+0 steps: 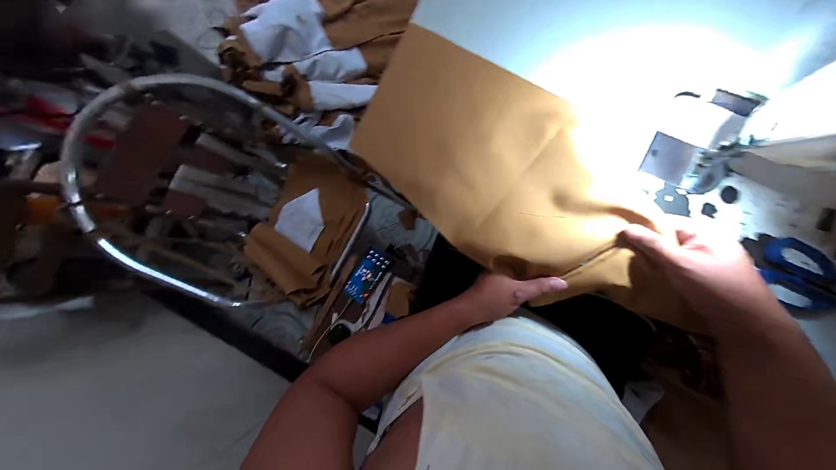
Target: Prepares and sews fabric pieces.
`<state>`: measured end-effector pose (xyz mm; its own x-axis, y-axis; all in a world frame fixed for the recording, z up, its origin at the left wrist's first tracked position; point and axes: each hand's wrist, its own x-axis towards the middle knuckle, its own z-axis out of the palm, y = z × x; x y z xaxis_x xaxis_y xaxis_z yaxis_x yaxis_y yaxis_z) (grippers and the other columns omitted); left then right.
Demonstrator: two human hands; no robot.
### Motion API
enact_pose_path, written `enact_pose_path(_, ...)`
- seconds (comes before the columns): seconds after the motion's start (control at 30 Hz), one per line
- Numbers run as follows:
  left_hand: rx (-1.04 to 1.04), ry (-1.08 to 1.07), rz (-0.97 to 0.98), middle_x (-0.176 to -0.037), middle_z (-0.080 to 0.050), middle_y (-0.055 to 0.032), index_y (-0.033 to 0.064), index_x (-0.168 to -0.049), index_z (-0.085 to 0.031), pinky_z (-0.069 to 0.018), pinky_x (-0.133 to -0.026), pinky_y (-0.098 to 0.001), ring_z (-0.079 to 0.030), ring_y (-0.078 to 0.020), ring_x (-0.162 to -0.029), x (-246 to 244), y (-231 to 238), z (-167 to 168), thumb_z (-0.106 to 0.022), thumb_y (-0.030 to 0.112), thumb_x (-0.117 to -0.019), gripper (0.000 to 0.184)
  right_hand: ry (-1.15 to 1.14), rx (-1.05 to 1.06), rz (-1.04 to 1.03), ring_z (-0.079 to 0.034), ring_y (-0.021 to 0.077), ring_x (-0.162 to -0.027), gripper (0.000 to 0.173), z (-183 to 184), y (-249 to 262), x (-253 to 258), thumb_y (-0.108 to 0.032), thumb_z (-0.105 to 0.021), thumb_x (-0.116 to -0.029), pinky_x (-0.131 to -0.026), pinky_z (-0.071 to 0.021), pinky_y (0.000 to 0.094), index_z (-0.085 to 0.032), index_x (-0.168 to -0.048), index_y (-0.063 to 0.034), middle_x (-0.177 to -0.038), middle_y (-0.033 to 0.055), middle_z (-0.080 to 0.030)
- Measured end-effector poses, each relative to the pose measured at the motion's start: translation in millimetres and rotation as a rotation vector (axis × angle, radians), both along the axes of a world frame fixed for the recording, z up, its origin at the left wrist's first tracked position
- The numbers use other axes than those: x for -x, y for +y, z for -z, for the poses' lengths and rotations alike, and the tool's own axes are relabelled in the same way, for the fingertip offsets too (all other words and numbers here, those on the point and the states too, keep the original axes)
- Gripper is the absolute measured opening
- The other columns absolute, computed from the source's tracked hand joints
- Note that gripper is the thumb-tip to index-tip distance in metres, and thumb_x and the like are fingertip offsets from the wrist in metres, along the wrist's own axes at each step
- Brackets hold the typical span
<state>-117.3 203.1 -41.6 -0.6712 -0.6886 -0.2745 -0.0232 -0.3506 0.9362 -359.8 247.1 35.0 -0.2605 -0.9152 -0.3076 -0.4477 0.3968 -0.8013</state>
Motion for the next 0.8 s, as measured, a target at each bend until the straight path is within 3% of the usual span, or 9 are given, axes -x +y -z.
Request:
enact_pose_path(0.2, -0.062, 0.084, -0.038, -0.1, -0.076, -0.009, -0.0026, -0.11, -0.071, -0.0605, -0.095, -0.0337, -0.073, -0.0131, -0.098, 1.8, -2.7, -8.3, -0.08, 0.007, -0.0894, 0.024, 0.109, 0.06, 0.034, -0.06, 0.003, -0.06, 0.03, 16.1, 2.5, 5.7, -0.042, -0.059, -0.1023, -0.057, -0.0526, 0.0274, -0.069, -0.098, -0.0136, -0.073, -0.0043, -0.064)
enact_pose_path(0.3, -0.008, 0.066, 0.034, -0.1, -0.076, -0.0081, -0.0023, -0.11, -0.071, -0.0597, -0.094, -0.0307, -0.072, -0.0103, -0.099, 2.8, -7.9, -9.7, -0.076, 0.011, -0.0931, 0.022, 0.017, 0.058, 0.057, -0.062, -0.0007, -0.064, 0.029, 18.5, 2.3, 8.2, -0.043, -0.055, -0.1041, -0.058, -0.0546, 0.0221, -0.068, -0.098, -0.0183, -0.074, -0.0086, -0.064)
enact_pose_path(0.4, 0.162, -0.098, 0.239, -0.108, -0.075, -0.003, 0.0042, -0.116, -0.073, -0.0561, -0.099, -0.0279, -0.069, -0.0042, -0.106, -17.1, -19.1, -10.4, -0.072, 0.025, -0.0978, 0.027, 0.007, 0.09, 0.032, -0.061, -0.0008, -0.062, 0.028, 26.6, 3.9, 15.3, -0.044, -0.055, -0.1043, -0.056, -0.0541, 0.0215, -0.068, -0.096, -0.0203, -0.072, -0.0094, -0.063)
enact_pose_path(0.47, 0.333, -0.35, 0.296, -0.106, -0.076, -0.0025, 0.0087, -0.113, -0.075, -0.0592, -0.095, -0.0349, -0.071, -0.0079, -0.102, -48.6, -32.8, 0.5, -0.073, 0.035, -0.0967, 0.031, 0.107, 0.112, 0.014, -0.061, 0.0035, -0.06, 0.032, 39.4, 9.0, 29.4, -0.049, -0.059, -0.1014, -0.055, -0.0536, 0.0278, -0.068, -0.095, -0.0192, -0.072, -0.0059, -0.063)
enact_pose_path(0.5, 0.413, -0.519, 0.288, -0.101, -0.076, -0.0056, 0.0094, -0.109, -0.076, -0.0595, -0.089, -0.0443, -0.072, -0.0155, -0.097, -69.0, -43.5, 10.1, -0.071, 0.037, -0.097, 0.031, 0.189, 0.119, 0.015, -0.061, 0.0073, -0.061, 0.037, 45.2, 12.2, 36.1, -0.053, -0.06, -0.0995, -0.055, -0.0533, 0.0337, -0.068, -0.095, -0.0172, -0.072, -0.0024, -0.063)
enact_pose_path(0.53, 0.467, -0.675, 0.251, -0.104, -0.076, -0.009, 0.0102, -0.112, -0.076, -0.0582, -0.09, -0.0527, -0.073, -0.0228, -0.098, -92.7, -56.7, 20.9, -0.067, 0.037, -0.0994, 0.031, 0.286, 0.125, 0.017, -0.061, 0.0122, -0.063, 0.043, 50.8, 15.3, 41.6, -0.056, -0.06, -0.0984, -0.056, -0.0518, 0.0404, -0.067, -0.094, -0.0141, -0.074, 0.002, -0.062)
enact_pose_path(0.63, 0.424, -1.033, -0.037, -0.134, -0.068, -0.0097, 0.0169, -0.137, -0.065, -0.0495, -0.107, -0.0598, -0.064, -0.0291, -0.125, -181.9, -92.3, 77.7, -0.061, 0.046, -0.1014, 0.046, 0.513, 0.141, 0.04, -0.065, 0.0293, -0.082, 0.057, 61.7, 23.0, 49.5, -0.059, -0.057, -0.0988, -0.072, -0.0513, 0.0574, -0.066, -0.1, -0.0024, -0.089, 0.0176, -0.065)
enact_pose_path(0.7, 0.333, -1.169, -0.203, -0.142, -0.06, -0.0165, 0.0149, -0.147, -0.056, -0.0445, -0.108, -0.0647, -0.058, -0.0371, -0.131, -238.3, -95.6, 118.9, -0.066, 0.052, -0.097, 0.063, 0.582, 0.174, 0.073, -0.065, 0.0378, -0.092, 0.062, 65.9, 24.7, 47.3, -0.058, -0.058, -0.0986, -0.081, -0.0496, 0.0616, -0.067, -0.098, 0.0034, -0.095, 0.025, -0.066)
enact_pose_path(0.8, 0.155, -1.232, -0.278, -0.14, -0.059, -0.0223, 0.0113, -0.154, -0.044, -0.0461, -0.105, -0.0661, -0.059, -0.0415, -0.127, -276.5, -76.1, 157.9, -0.071, 0.052, -0.0937, 0.077, 0.63, 0.202, 0.098, -0.065, 0.0415, -0.098, 0.064, 65.5, 25.4, 40.2, -0.059, -0.061, -0.0962, -0.086, -0.0488, 0.0622, -0.067, -0.097, 0.005, -0.098, 0.0281, -0.066)
